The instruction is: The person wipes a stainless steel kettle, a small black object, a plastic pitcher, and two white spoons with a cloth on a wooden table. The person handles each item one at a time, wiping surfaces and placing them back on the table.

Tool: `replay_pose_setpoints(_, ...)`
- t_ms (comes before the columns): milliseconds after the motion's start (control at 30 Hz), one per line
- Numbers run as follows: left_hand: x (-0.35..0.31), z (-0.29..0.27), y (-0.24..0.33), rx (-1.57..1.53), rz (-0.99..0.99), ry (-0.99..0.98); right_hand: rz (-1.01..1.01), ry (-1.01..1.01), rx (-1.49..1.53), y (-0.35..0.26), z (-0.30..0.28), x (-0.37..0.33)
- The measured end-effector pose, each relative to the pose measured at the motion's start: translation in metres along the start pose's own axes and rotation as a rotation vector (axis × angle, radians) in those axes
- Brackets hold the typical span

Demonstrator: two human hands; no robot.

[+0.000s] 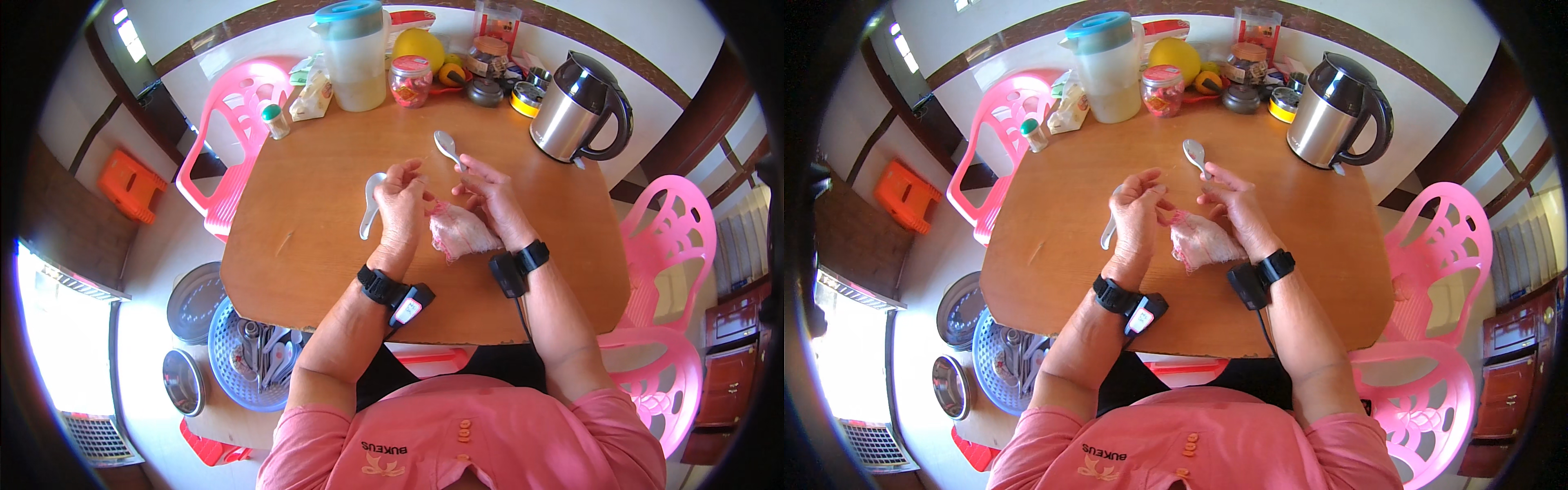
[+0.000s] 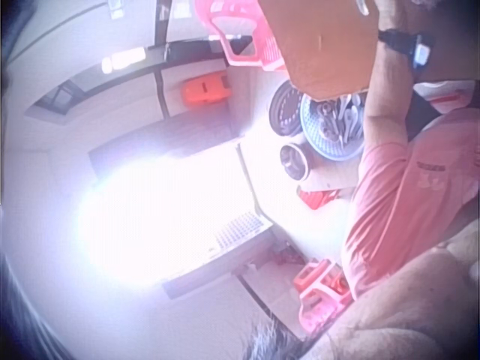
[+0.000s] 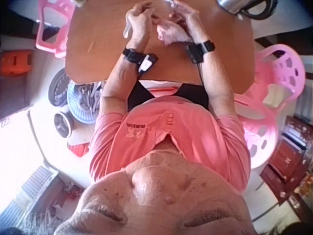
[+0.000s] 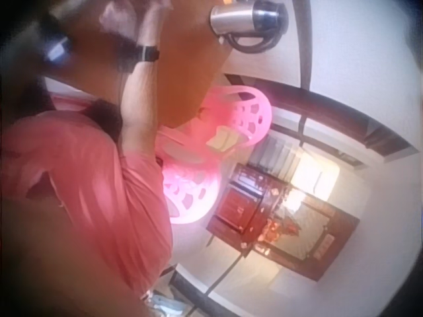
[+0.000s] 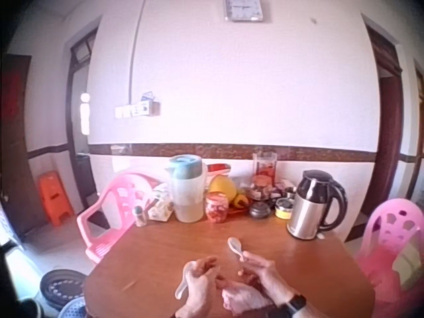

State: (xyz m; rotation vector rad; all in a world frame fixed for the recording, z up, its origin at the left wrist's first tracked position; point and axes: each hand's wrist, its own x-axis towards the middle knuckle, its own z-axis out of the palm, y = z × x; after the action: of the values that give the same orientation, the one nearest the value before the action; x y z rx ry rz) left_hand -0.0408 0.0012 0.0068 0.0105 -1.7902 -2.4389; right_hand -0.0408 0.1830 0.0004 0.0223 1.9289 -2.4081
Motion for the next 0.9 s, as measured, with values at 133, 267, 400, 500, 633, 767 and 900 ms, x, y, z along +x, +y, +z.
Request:
replay_pose_setpoints(133,0.0,-0.007,0.014,-0.011,0.155,0.082,-0.059,0.092,-0.078,0.0,-0.017,0.01)
replay_pose_setpoints(267,0.013,-0.022,0.023,0.108,0.26,0.197,-0.088,0.152,-0.07,0.0,-0.032,0.015)
replay_pose_setpoints(400,0.031,-0.047,0.029,0.514,0.433,0.35,-0.099,0.221,-0.074,-0.004,-0.04,0.017)
replay_pose_setpoints(500,0.039,-0.062,0.035,0.786,0.37,0.365,-0.122,0.247,-0.13,-0.006,-0.046,0.017)
replay_pose_setpoints(633,0.04,-0.069,0.045,1.225,0.094,0.248,-0.162,0.311,-0.344,0.002,-0.055,0.022)
replay_pose_setpoints(767,0.034,-0.066,0.054,1.376,-0.031,0.088,-0.395,0.564,-0.605,0.009,-0.056,0.031)
replay_pose_setpoints(900,0.026,-0.064,0.054,1.407,-0.004,-0.062,-0.436,0.471,-0.387,-0.006,-0.045,0.019)
